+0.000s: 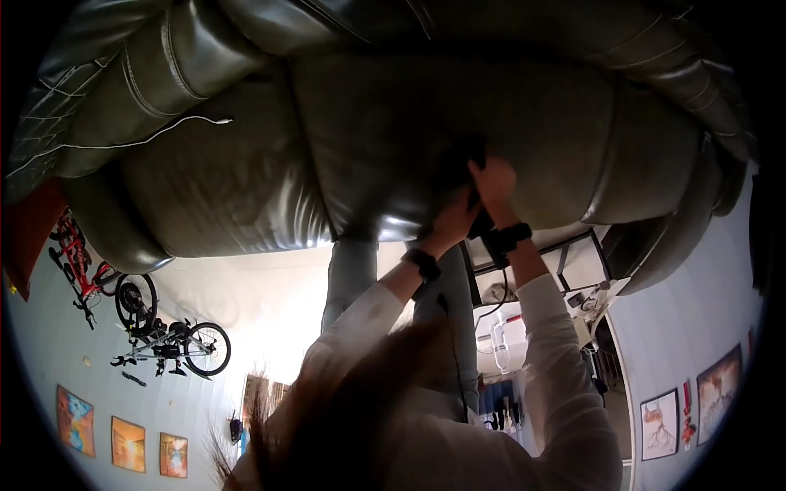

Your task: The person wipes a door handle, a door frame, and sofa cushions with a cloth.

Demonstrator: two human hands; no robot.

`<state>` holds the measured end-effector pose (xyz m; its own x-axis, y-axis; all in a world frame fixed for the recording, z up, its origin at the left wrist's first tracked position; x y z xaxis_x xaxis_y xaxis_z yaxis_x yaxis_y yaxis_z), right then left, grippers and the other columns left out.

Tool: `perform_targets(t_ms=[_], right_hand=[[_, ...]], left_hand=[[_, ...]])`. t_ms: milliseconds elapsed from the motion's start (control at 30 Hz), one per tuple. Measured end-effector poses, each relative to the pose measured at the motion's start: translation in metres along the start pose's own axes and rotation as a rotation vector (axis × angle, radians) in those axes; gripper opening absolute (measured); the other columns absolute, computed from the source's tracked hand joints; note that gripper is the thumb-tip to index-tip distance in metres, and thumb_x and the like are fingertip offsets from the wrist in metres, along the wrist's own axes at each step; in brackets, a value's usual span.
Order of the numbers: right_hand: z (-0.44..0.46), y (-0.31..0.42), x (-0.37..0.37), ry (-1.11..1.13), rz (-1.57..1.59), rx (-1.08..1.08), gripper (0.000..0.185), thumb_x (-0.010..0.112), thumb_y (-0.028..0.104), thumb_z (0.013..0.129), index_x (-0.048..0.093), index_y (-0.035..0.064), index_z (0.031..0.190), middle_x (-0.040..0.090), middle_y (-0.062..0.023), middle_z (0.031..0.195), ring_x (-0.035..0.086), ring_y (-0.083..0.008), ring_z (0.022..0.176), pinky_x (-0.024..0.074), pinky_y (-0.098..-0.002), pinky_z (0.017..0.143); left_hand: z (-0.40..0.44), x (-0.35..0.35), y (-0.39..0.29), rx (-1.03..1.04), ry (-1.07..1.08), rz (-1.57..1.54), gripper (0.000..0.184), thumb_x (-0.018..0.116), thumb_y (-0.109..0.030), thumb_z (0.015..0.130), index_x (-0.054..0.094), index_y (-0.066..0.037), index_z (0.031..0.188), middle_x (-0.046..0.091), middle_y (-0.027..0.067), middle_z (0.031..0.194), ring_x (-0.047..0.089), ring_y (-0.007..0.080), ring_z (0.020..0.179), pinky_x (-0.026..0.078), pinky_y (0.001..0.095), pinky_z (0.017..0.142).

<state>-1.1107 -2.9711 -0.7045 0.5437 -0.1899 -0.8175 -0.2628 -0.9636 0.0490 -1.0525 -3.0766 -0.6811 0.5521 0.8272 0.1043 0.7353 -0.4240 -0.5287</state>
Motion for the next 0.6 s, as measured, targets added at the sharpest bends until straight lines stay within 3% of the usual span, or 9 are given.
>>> perform_targets(t_ms=[100, 200, 300, 400, 533, 600], right_hand=[[0.025, -0.014, -0.031, -0.051, 0.069, 0.108, 0.030, 0.060, 0.031, 0.074, 0.054, 0.0057, 0.089, 0.060, -0.0136, 0.073, 0.060, -0.0335, 0.069, 0.0489, -0.0430, 0.056], [0.038, -0.001, -0.039, -0.070, 0.105, 0.095, 0.031, 0.061, 0.031, 0.074, 0.053, 0.0058, 0.090, 0.060, -0.0133, 0.079, 0.060, -0.0318, 0.067, 0.0487, -0.0417, 0.055], [0.021, 0.015, -0.026, -0.144, 0.060, -0.154, 0.033, 0.063, 0.032, 0.073, 0.053, 0.0066, 0.092, 0.059, -0.0127, 0.085, 0.060, -0.0305, 0.066, 0.0487, -0.0402, 0.055], [-0.006, 0.021, -0.017, 0.076, 0.099, -0.133, 0.038, 0.065, 0.027, 0.071, 0.049, 0.0067, 0.100, 0.057, -0.0135, 0.095, 0.059, -0.0324, 0.071, 0.0486, -0.0400, 0.056], [-0.022, -0.010, -0.002, 0.149, 0.037, -0.154, 0.037, 0.064, 0.029, 0.072, 0.051, 0.0068, 0.099, 0.059, -0.0129, 0.086, 0.060, -0.0310, 0.070, 0.0487, -0.0406, 0.057], [-0.016, -0.033, -0.006, 0.136, 0.001, -0.130, 0.038, 0.065, 0.031, 0.071, 0.052, 0.0074, 0.098, 0.060, -0.0116, 0.077, 0.060, -0.0292, 0.068, 0.0492, -0.0390, 0.056]], left_hand=[[0.027, 0.010, -0.017, 0.106, -0.002, -0.043, 0.046, 0.047, -0.028, 0.087, 0.033, -0.007, 0.126, 0.053, 0.0245, 0.108, 0.051, 0.0388, 0.099, 0.042, 0.0399, 0.084], [0.030, 0.014, -0.014, 0.125, -0.112, -0.089, 0.044, 0.044, -0.030, 0.088, 0.033, -0.007, 0.123, 0.055, 0.0235, 0.103, 0.053, 0.0391, 0.094, 0.044, 0.0417, 0.076], [0.032, 0.021, 0.011, 0.207, -0.194, -0.180, 0.043, 0.043, -0.029, 0.088, 0.032, -0.007, 0.123, 0.055, 0.0232, 0.103, 0.054, 0.0392, 0.093, 0.045, 0.0423, 0.073], [0.007, 0.024, 0.023, 0.278, -0.234, -0.125, 0.043, 0.045, -0.028, 0.088, 0.032, -0.007, 0.124, 0.055, 0.0228, 0.105, 0.054, 0.0389, 0.092, 0.045, 0.0420, 0.073], [-0.003, 0.045, 0.022, 0.477, -0.263, -0.123, 0.041, 0.045, -0.026, 0.088, 0.034, -0.008, 0.123, 0.056, 0.0204, 0.105, 0.056, 0.0356, 0.091, 0.045, 0.0399, 0.073], [0.012, 0.060, 0.018, 0.290, -0.111, -0.168, 0.039, 0.046, -0.024, 0.088, 0.036, -0.007, 0.122, 0.056, 0.0195, 0.104, 0.057, 0.0336, 0.090, 0.045, 0.0385, 0.074]])
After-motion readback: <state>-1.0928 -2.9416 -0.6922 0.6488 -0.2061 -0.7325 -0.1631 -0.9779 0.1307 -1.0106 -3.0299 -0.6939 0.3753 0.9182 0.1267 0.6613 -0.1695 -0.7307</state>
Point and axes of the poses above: each hand's wrist, its own z-axis towards the middle knuckle, its own x-axis out of the palm, y = z × x, the point moved 3 cm from there along z, towards the middle knuckle
